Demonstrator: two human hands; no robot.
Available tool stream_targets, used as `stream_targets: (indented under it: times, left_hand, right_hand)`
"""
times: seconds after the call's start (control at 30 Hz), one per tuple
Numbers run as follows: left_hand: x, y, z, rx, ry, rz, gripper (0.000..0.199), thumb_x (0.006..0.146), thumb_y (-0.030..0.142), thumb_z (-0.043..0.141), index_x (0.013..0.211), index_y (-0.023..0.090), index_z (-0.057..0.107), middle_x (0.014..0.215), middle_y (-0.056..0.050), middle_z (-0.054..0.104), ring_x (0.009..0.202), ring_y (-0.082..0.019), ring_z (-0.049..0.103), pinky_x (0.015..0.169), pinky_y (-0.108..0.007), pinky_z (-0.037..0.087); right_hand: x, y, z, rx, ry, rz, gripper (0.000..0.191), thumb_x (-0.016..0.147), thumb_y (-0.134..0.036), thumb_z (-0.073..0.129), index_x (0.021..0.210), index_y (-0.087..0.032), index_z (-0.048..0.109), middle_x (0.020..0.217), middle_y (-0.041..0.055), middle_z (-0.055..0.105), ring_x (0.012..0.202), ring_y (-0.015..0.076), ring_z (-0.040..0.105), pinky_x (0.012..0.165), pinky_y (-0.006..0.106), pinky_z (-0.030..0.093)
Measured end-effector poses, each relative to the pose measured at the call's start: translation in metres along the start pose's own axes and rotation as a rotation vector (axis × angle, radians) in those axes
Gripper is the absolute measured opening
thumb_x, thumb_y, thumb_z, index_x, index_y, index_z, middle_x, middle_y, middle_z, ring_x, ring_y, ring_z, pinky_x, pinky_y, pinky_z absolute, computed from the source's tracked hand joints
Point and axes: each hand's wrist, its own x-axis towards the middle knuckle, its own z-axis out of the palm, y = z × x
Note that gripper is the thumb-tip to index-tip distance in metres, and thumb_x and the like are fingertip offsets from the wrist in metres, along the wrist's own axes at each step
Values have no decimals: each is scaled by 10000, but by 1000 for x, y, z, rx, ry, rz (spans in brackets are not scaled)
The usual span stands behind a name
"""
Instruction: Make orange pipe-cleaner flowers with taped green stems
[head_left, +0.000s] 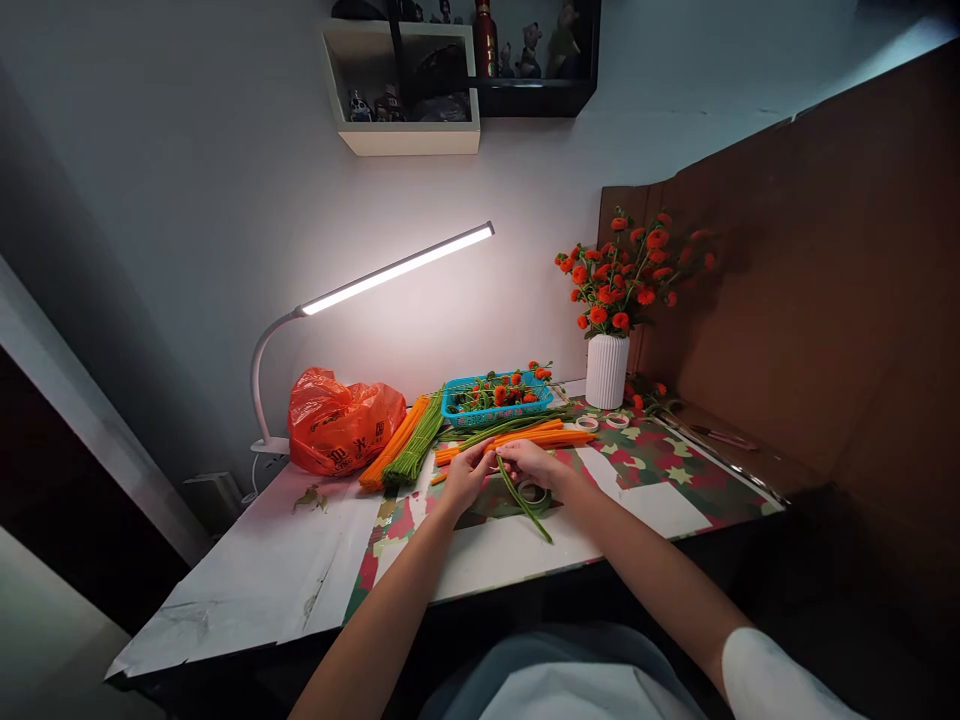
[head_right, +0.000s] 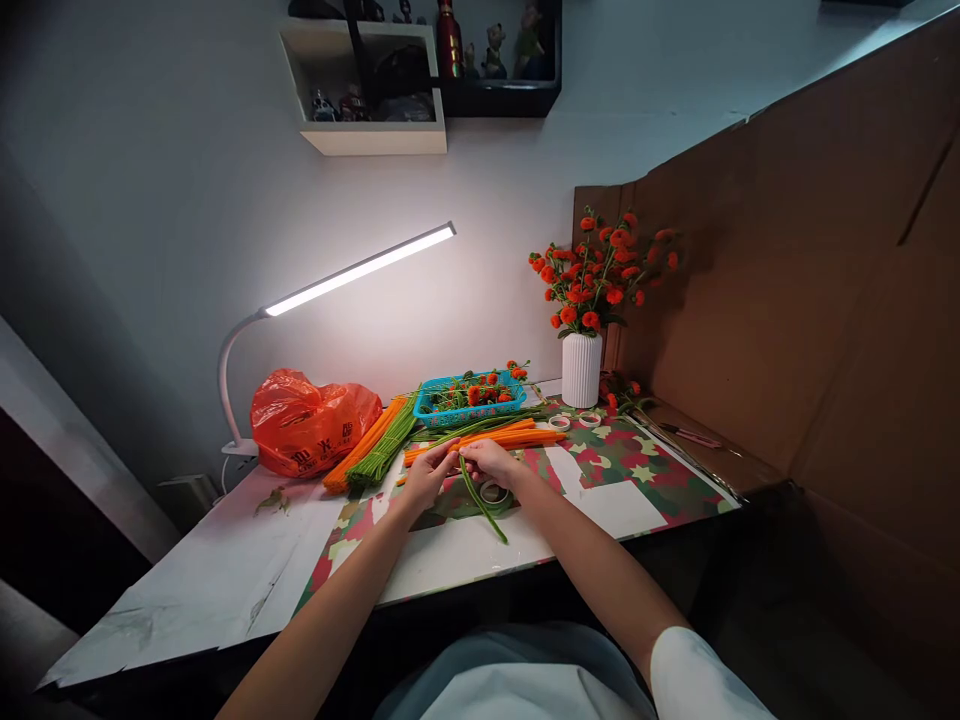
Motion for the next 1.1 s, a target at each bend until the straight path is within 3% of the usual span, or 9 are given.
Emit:
stream_targets:
  times: [0.17,0.4,0.53,0.7,0.97,1.1]
  left_hand:
    - [0,-3,-2,-26,18,-22,568,725,476,653,1167,119,641,1021,-117,711,846,-226,664,806,-399,528]
    - [-2,-2,-3,11,39,-17,510,735,458,647,1124,128,671,1007,-110,720,825,-228,672,785,-392,540]
    - [-3,2,-3,77,11,13,471,766,451,613,1105,130,681,977,-98,728,802,-226,673,746,-364,547]
    - [-4,6,-5,183,-38,89,448,805,439,576,1125,142,672,1031,-92,719,851,-235,676,759,-358,550]
    - [-4,7,-4,194,-60,209,438,814,369,584,1191,151,631,1183,-113,655,1052,-259,635,899,-409,522]
    - [-6,13,-2,192,-53,253,371,815,288,579,1162,180,652,1180,-89,659,1096,-237,615,970,-398,479]
  right_hand:
    - [-3,2,4,-70,-1,-66,222,793,-354,578,701,-165,505,582,-39,499,464,72,437,468,206,330]
    - [-1,9,10,-758,272,-435,258,860,-174,463,603,-178,446,594,-4,492,564,113,426,561,241,280]
    - [-2,10,7,-915,298,-500,264,875,-192,456,611,-179,450,594,-3,485,563,112,391,563,247,247]
    - [2,13,4,-639,242,-446,287,847,-210,437,561,-186,413,497,-38,433,497,100,388,524,231,267]
    - [3,14,4,9,90,-132,248,754,-314,516,568,-185,413,472,-66,391,407,59,322,422,203,228]
    - [-5,4,4,249,-65,45,260,765,-305,554,596,-184,397,467,-85,317,396,43,221,410,195,181]
